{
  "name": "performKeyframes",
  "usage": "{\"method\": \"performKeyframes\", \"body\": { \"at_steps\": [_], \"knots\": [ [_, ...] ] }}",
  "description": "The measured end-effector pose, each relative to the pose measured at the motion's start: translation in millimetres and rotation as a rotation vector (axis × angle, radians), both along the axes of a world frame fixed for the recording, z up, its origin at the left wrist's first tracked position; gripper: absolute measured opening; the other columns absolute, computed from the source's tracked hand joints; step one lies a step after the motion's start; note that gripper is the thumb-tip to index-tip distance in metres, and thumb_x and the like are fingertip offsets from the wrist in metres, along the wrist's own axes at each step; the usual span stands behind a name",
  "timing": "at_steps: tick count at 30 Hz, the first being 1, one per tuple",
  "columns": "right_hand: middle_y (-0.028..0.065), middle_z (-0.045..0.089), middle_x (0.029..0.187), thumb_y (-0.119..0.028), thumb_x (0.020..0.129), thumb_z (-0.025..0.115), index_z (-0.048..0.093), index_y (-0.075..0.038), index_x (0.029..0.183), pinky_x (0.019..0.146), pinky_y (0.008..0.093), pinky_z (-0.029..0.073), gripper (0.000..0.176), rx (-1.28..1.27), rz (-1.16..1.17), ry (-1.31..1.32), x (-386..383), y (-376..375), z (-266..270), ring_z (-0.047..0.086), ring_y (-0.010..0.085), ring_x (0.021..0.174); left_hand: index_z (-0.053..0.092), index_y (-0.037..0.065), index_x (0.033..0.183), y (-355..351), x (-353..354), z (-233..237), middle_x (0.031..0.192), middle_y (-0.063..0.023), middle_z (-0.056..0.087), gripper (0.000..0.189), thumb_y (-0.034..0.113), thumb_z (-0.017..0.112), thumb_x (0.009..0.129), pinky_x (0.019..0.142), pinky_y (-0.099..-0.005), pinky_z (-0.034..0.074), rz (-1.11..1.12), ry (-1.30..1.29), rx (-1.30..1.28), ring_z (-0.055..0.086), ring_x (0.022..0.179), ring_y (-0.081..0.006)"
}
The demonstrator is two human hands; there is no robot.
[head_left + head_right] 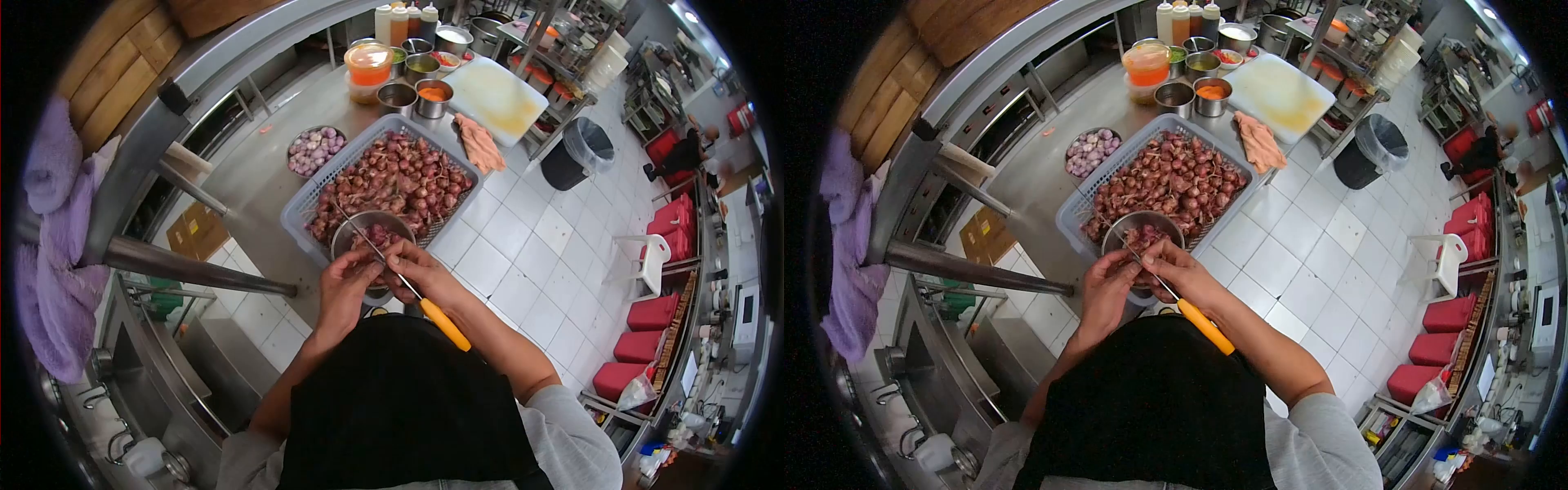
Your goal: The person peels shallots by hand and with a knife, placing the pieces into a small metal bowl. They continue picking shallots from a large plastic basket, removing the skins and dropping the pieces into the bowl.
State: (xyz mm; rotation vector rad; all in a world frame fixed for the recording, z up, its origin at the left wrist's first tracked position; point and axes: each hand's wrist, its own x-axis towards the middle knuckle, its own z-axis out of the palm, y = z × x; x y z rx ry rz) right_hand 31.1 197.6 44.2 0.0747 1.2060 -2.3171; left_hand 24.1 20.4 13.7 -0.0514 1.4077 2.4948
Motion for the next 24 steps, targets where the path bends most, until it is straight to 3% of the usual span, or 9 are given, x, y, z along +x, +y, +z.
{"method": "performKeyframes", "body": {
  "at_steps": [6, 11, 16, 19, 24],
  "knots": [
    [0.0002, 0.051, 0.074, -0.032, 0.096, 0.062, 0.052, -0.012, 0.102, 0.048, 0.0233, 0.031, 0.023, -0.071, 0.01, -0.077, -8, 6, -19, 0.046, 0.0104, 0.058, 0.062, -0.002, 0.117, -11, -9, -6, 0.106, -0.0103, 0.067, 0.023, 0.003, 0.061, 0.094, 0.079, -0.0327, 0.053, -0.066, -0.04, 0.017, 0.065, 0.094, -0.0184],
    [0.0009, 0.048, 0.072, -0.031, 0.097, 0.061, 0.053, -0.012, 0.1, 0.046, 0.0228, 0.03, 0.021, 0.063, -0.105, -0.052, -15, 13, -24, 0.041, 0.01, 0.052, 0.061, 0.0, 0.118, -25, -13, -6, 0.11, -0.01, 0.067, 0.025, 0.005, 0.061, 0.094, 0.077, -0.0313, 0.052, -0.112, -0.103, 0.124, 0.066, 0.093, -0.0192],
    [0.0018, 0.05, 0.074, -0.03, 0.097, 0.063, 0.051, -0.012, 0.105, 0.046, 0.0238, 0.031, 0.023, 0.174, -0.12, -0.123, -10, 10, -29, 0.045, 0.0112, 0.054, 0.059, 0.0, 0.119, -26, -14, -16, 0.11, -0.0109, 0.066, 0.025, 0.005, 0.061, 0.094, 0.077, -0.0315, 0.052, -0.039, -0.1, 0.125, 0.066, 0.093, -0.0198],
    [0.0006, 0.054, 0.075, -0.029, 0.095, 0.066, 0.051, -0.011, 0.109, 0.048, 0.0237, 0.035, 0.028, 0.131, -0.068, -0.036, -6, 10, -38, 0.048, 0.0102, 0.056, 0.058, 0.0, 0.119, -22, -13, -9, 0.109, -0.0111, 0.066, 0.025, 0.004, 0.061, 0.094, 0.078, -0.0319, 0.053, -0.024, -0.097, 0.109, 0.066, 0.095, -0.0199],
    [-0.0026, 0.053, 0.08, -0.028, 0.096, 0.064, 0.044, -0.012, 0.134, 0.057, 0.0208, 0.035, 0.046, 0.214, 0.025, 0.136, 6, 8, -23, 0.048, 0.0066, 0.066, 0.057, -0.001, 0.119, -22, -13, -18, 0.109, -0.0108, 0.066, 0.026, 0.006, 0.062, 0.094, 0.081, -0.0326, 0.053, -0.02, -0.088, 0.101, 0.064, 0.101, -0.0198]
  ]
}}
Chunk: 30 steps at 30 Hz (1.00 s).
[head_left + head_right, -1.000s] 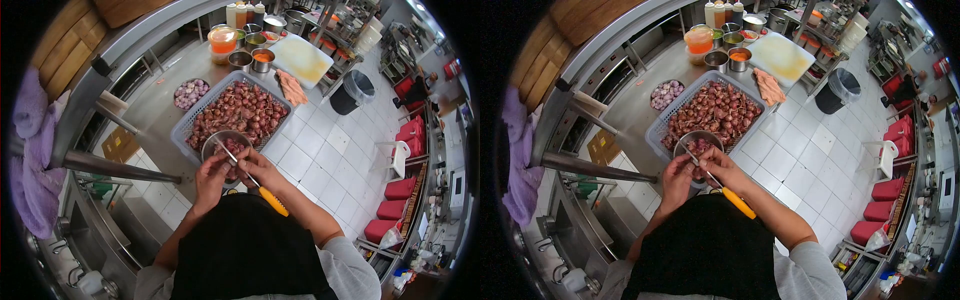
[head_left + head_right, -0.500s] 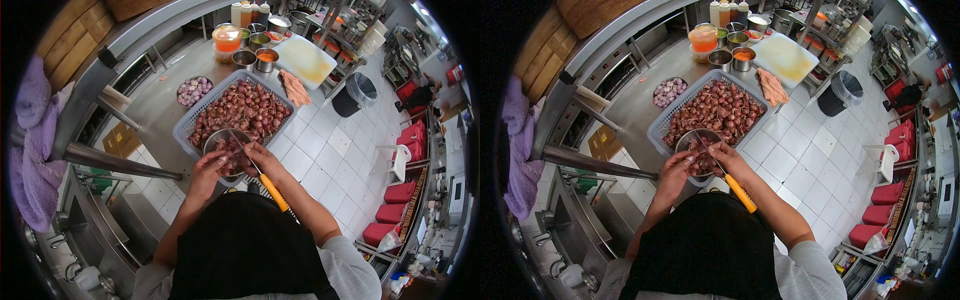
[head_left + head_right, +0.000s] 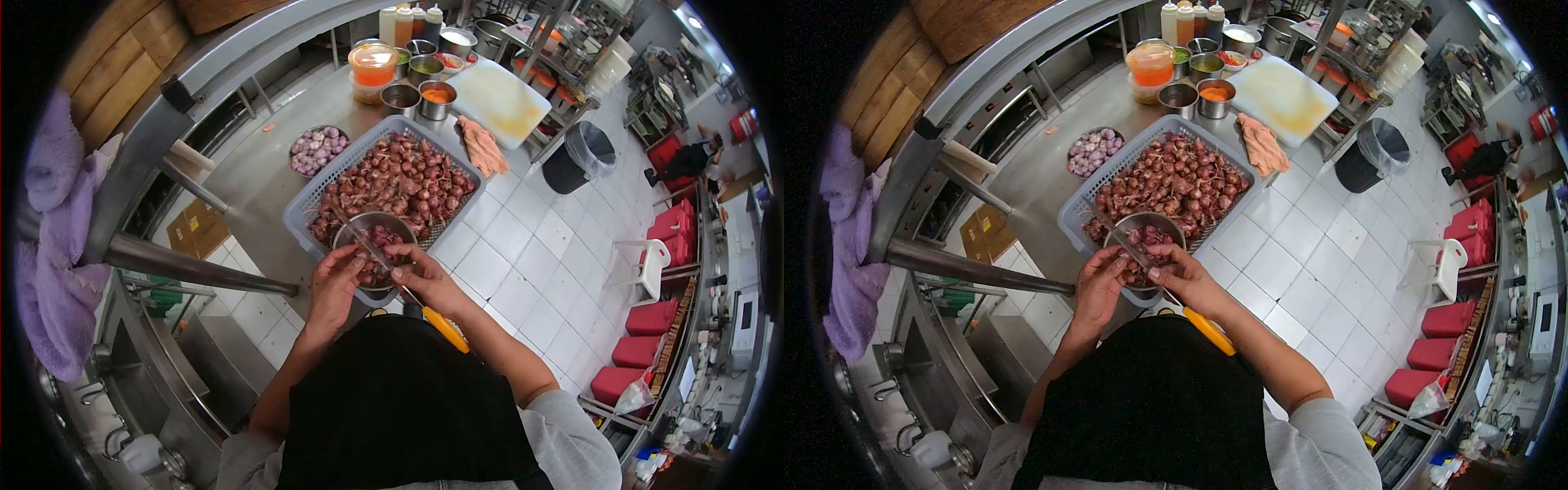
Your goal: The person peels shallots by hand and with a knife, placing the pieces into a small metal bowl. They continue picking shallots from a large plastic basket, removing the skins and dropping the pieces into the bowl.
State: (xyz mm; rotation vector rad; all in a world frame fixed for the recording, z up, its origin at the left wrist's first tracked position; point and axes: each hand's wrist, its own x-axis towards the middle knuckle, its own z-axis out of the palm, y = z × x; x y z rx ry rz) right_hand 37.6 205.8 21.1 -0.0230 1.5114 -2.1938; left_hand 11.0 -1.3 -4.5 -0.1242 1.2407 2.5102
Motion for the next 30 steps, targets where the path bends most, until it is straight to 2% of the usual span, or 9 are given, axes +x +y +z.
{"method": "performKeyframes", "body": {
  "at_steps": [7, 8, 9, 16, 19, 22, 25, 27, 30],
  "knots": [
    [-0.0046, 0.054, 0.084, -0.016, 0.094, 0.066, 0.041, -0.011, 0.137, 0.066, 0.0185, 0.036, 0.05, 0.012, -0.034, 0.164, 3, -13, 21, 0.048, 0.0036, 0.076, 0.057, -0.001, 0.12, 9, 3, 10, 0.112, -0.0107, 0.065, 0.028, 0.0, 0.06, 0.092, 0.095, -0.0371, 0.05, 0.002, 0.045, 0.073, 0.063, 0.105, -0.021],
    [-0.0033, 0.056, 0.087, -0.012, 0.094, 0.066, 0.042, -0.009, 0.136, 0.07, 0.0201, 0.04, 0.049, -0.001, -0.03, 0.163, 3, -13, 23, 0.05, 0.0044, 0.079, 0.057, -0.001, 0.12, 9, 3, 11, 0.113, -0.0109, 0.064, 0.029, -0.001, 0.06, 0.091, 0.096, -0.0376, 0.05, 0.001, 0.047, 0.084, 0.063, 0.105, -0.0211],
    [-0.0019, 0.058, 0.09, -0.009, 0.094, 0.066, 0.043, -0.007, 0.136, 0.075, 0.0217, 0.044, 0.048, -0.013, -0.027, 0.161, 3, -13, 24, 0.053, 0.0052, 0.083, 0.057, -0.001, 0.12, 10, 4, 10, 0.113, -0.0109, 0.064, 0.029, -0.001, 0.06, 0.091, 0.096, -0.0376, 0.05, 0.001, 0.047, 0.084, 0.063, 0.105, -0.0211],
    [-0.002, 0.059, 0.092, -0.006, 0.092, 0.067, 0.042, -0.006, 0.136, 0.075, 0.0215, 0.045, 0.05, -0.031, -0.034, 0.205, 4, -17, 22, 0.054, 0.0049, 0.085, 0.059, -0.003, 0.116, 11, 5, 8, 0.112, -0.0114, 0.065, 0.025, -0.003, 0.06, 0.091, 0.094, -0.0359, 0.05, 0.059, 0.062, 0.061, 0.064, 0.103, -0.0199],
    [-0.0045, 0.053, 0.087, -0.009, 0.094, 0.065, 0.044, -0.008, 0.13, 0.072, 0.02, 0.04, 0.042, -0.005, -0.057, 0.221, 3, -20, 26, 0.049, 0.0034, 0.08, 0.06, -0.003, 0.114, 11, 7, 10, 0.112, -0.0119, 0.065, 0.023, -0.003, 0.059, 0.092, 0.094, -0.036, 0.051, 0.045, 0.096, 0.022, 0.064, 0.102, -0.0199],
    [-0.0008, 0.06, 0.093, -0.005, 0.092, 0.066, 0.046, -0.005, 0.12, 0.076, 0.0239, 0.048, 0.034, 0.007, -0.093, 0.237, -1, -20, 20, 0.057, 0.0065, 0.086, 0.061, -0.005, 0.115, 16, 13, 13, 0.111, -0.0119, 0.066, 0.023, -0.003, 0.06, 0.092, 0.092, -0.0353, 0.052, 0.04, 0.135, -0.036, 0.065, 0.1, -0.0201],
    [0.0003, 0.061, 0.092, -0.009, 0.093, 0.066, 0.047, -0.006, 0.114, 0.071, 0.0228, 0.047, 0.028, -0.067, -0.146, 0.231, -7, -18, 18, 0.056, 0.0065, 0.081, 0.061, -0.005, 0.117, 20, 14, 19, 0.111, -0.0116, 0.066, 0.025, -0.002, 0.061, 0.092, 0.088, -0.0338, 0.053, 0.03, 0.148, -0.02, 0.065, 0.099, -0.0195],
    [0.0007, 0.059, 0.087, -0.019, 0.095, 0.065, 0.05, -0.008, 0.114, 0.062, 0.0215, 0.042, 0.027, -0.219, -0.06, 0.037, -10, -9, 18, 0.054, 0.007, 0.073, 0.06, -0.004, 0.119, 21, 11, 27, 0.112, -0.0115, 0.066, 0.027, -0.001, 0.062, 0.092, 0.086, -0.0331, 0.053, 0.008, 0.149, 0.022, 0.065, 0.1, -0.019],
    [0.0002, 0.056, 0.082, -0.029, 0.096, 0.064, 0.052, -0.01, 0.112, 0.054, 0.0209, 0.036, 0.028, -0.316, 0.003, -0.087, -11, -3, 21, 0.051, 0.0076, 0.068, 0.059, -0.003, 0.122, 19, 8, 33, 0.114, -0.0107, 0.066, 0.029, 0.002, 0.062, 0.093, 0.081, -0.0319, 0.053, -0.002, 0.034, 0.131, 0.064, 0.099, -0.0174]
  ]
}}
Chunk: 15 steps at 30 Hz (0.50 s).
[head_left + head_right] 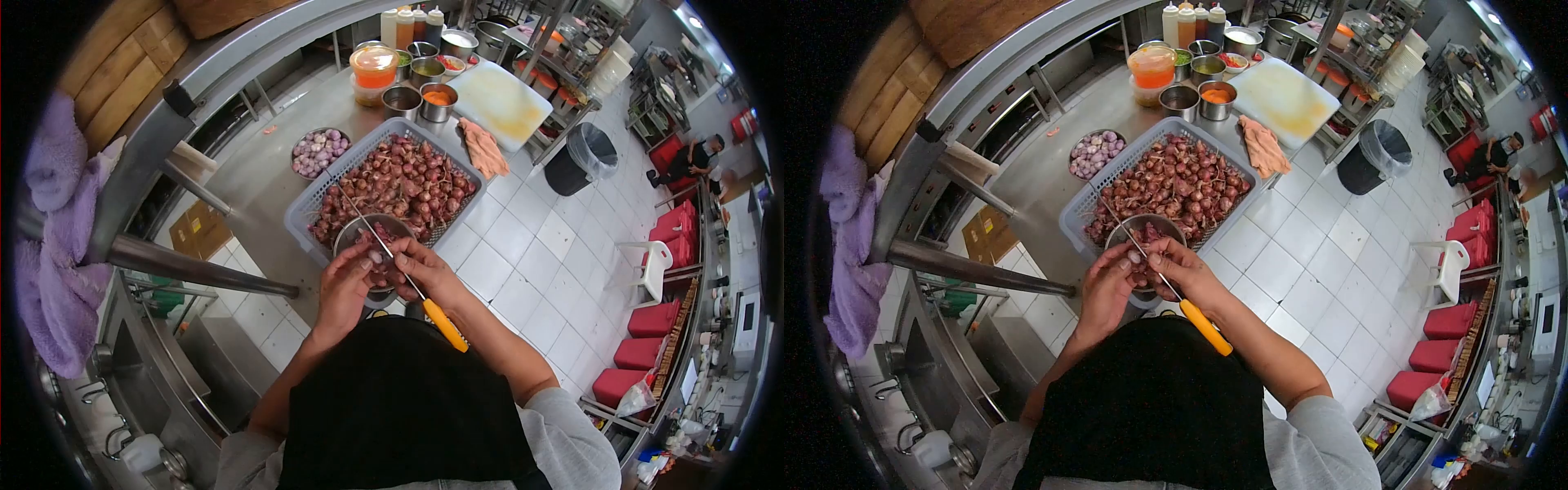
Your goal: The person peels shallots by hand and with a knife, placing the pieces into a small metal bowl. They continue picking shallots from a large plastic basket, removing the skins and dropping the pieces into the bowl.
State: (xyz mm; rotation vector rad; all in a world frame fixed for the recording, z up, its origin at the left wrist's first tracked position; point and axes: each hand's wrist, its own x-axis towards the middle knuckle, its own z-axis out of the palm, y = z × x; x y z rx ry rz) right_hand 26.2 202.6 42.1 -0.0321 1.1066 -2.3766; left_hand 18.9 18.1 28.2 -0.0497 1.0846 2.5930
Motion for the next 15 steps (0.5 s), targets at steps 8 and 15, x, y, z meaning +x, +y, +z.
{"method": "performKeyframes", "body": {
  "at_steps": [8, 15],
  "knots": [
    [-0.0005, 0.054, 0.078, -0.032, 0.095, 0.065, 0.054, -0.011, 0.111, 0.05, 0.0216, 0.034, 0.028, 0.054, -0.043, -0.043, 0, -1, -1, 0.05, 0.0082, 0.063, 0.057, 0.001, 0.125, -4, -2, -8, 0.112, -0.0095, 0.066, 0.032, 0.005, 0.062, 0.094, 0.078, -0.0314, 0.053, -0.025, 0.013, -0.096, 0.065, 0.097, -0.0184],
    [0.0009, 0.053, 0.075, -0.027, 0.096, 0.064, 0.051, -0.013, 0.108, 0.048, 0.0213, 0.034, 0.022, 0.191, -0.194, -0.061, 4, 7, -22, 0.049, 0.0091, 0.058, 0.057, 0.002, 0.121, -15, -3, -12, 0.114, -0.0115, 0.065, 0.027, 0.005, 0.061, 0.095, 0.08, -0.0337, 0.053, 0.017, 0.042, -0.146, 0.066, 0.099, -0.0216]
  ]
}}
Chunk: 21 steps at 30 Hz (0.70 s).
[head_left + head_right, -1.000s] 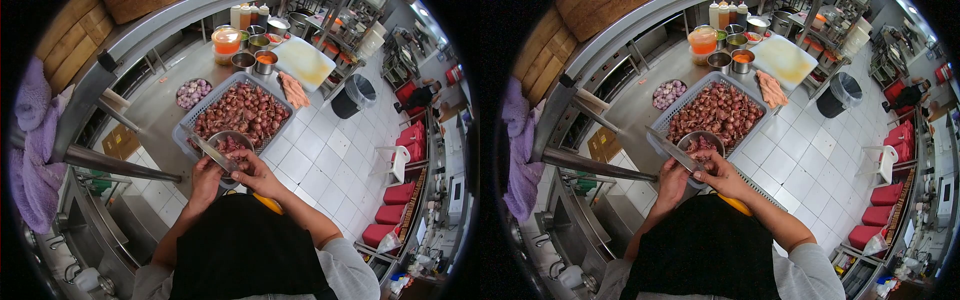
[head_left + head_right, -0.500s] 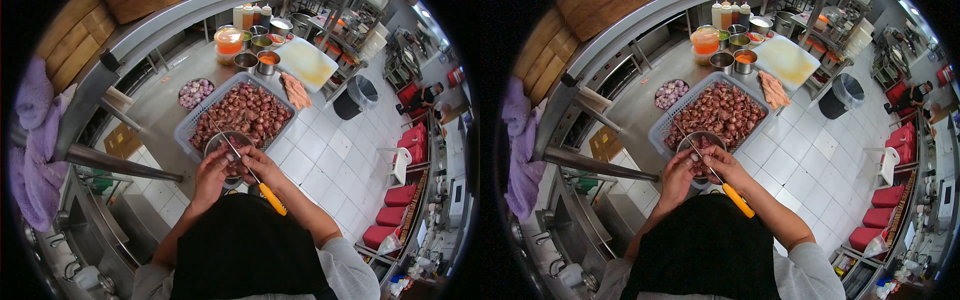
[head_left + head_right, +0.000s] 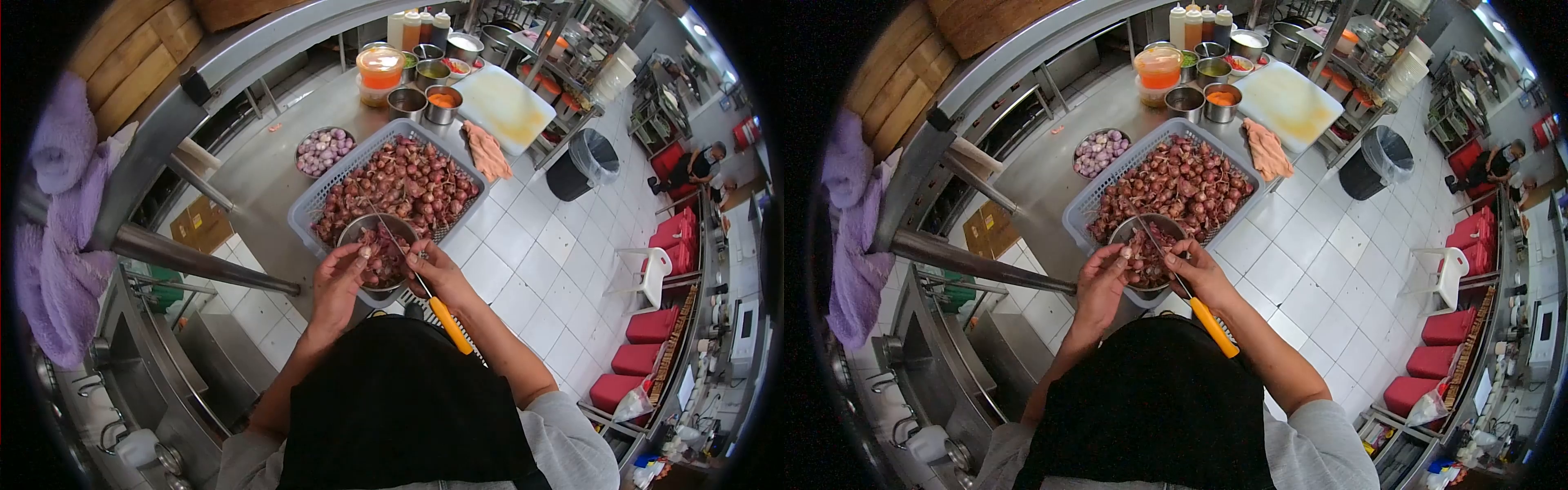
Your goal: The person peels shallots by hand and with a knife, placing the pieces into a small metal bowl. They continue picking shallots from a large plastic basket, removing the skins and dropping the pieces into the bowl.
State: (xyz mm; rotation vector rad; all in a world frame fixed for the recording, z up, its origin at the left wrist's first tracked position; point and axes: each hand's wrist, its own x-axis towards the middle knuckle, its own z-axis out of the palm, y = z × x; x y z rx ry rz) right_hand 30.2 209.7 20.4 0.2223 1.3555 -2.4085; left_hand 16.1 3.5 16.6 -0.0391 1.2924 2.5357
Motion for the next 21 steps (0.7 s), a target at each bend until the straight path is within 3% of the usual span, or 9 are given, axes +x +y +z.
{"method": "performKeyframes", "body": {
  "at_steps": [4, 9, 12, 14, 21],
  "knots": [
    [0.0009, 0.053, 0.076, -0.025, 0.097, 0.062, 0.052, -0.012, 0.116, 0.05, 0.0218, 0.036, 0.025, 0.002, 0.097, 0.03, 6, 9, -5, 0.049, 0.0093, 0.061, 0.057, 0.002, 0.121, 0, 0, -8, 0.112, -0.011, 0.066, 0.027, 0.003, 0.061, 0.094, 0.081, -0.0341, 0.053, 0.013, 0.008, 0.019, 0.065, 0.099, -0.0218],
    [-0.0018, 0.052, 0.077, -0.025, 0.097, 0.062, 0.044, -0.015, 0.141, 0.054, 0.0229, 0.037, 0.049, 0.023, 0.227, 0.047, 15, 11, 14, 0.048, 0.0082, 0.065, 0.058, 0.001, 0.119, 7, -1, -5, 0.111, -0.01, 0.066, 0.027, 0.0, 0.062, 0.092, 0.083, -0.0331, 0.052, 0.071, 0.049, -0.062, 0.065, 0.1, -0.0203],
    [-0.0016, 0.051, 0.077, -0.027, 0.097, 0.062, 0.039, -0.016, 0.146, 0.058, 0.0217, 0.036, 0.055, 0.062, 0.266, 0.141, 16, 5, 17, 0.048, 0.0071, 0.066, 0.058, 0.0, 0.12, 3, -4, -13, 0.111, -0.0098, 0.065, 0.028, 0.0, 0.061, 0.092, 0.088, -0.0329, 0.052, 0.054, 0.143, -0.205, 0.064, 0.101, -0.0189],
    [-0.0025, 0.052, 0.078, -0.025, 0.097, 0.062, 0.037, -0.016, 0.147, 0.06, 0.0212, 0.036, 0.057, 0.111, 0.264, 0.214, 16, 0, 24, 0.049, 0.0061, 0.07, 0.058, 0.0, 0.122, 3, -4, -9, 0.113, -0.0097, 0.065, 0.03, -0.001, 0.06, 0.093, 0.093, -0.0332, 0.05, 0.005, 0.102, -0.051, 0.063, 0.104, -0.0181],
    [-0.0039, 0.054, 0.086, -0.011, 0.093, 0.066, 0.036, -0.015, 0.148, 0.07, 0.0202, 0.039, 0.062, 0.139, 0.26, 0.254, 19, -6, 37, 0.05, 0.0049, 0.079, 0.058, 0.0, 0.125, 2, -1, -6, 0.116, -0.0106, 0.065, 0.031, 0.0, 0.058, 0.094, 0.097, -0.0362, 0.049, -0.008, 0.034, 0.117, 0.062, 0.107, -0.0198]
  ]
}}
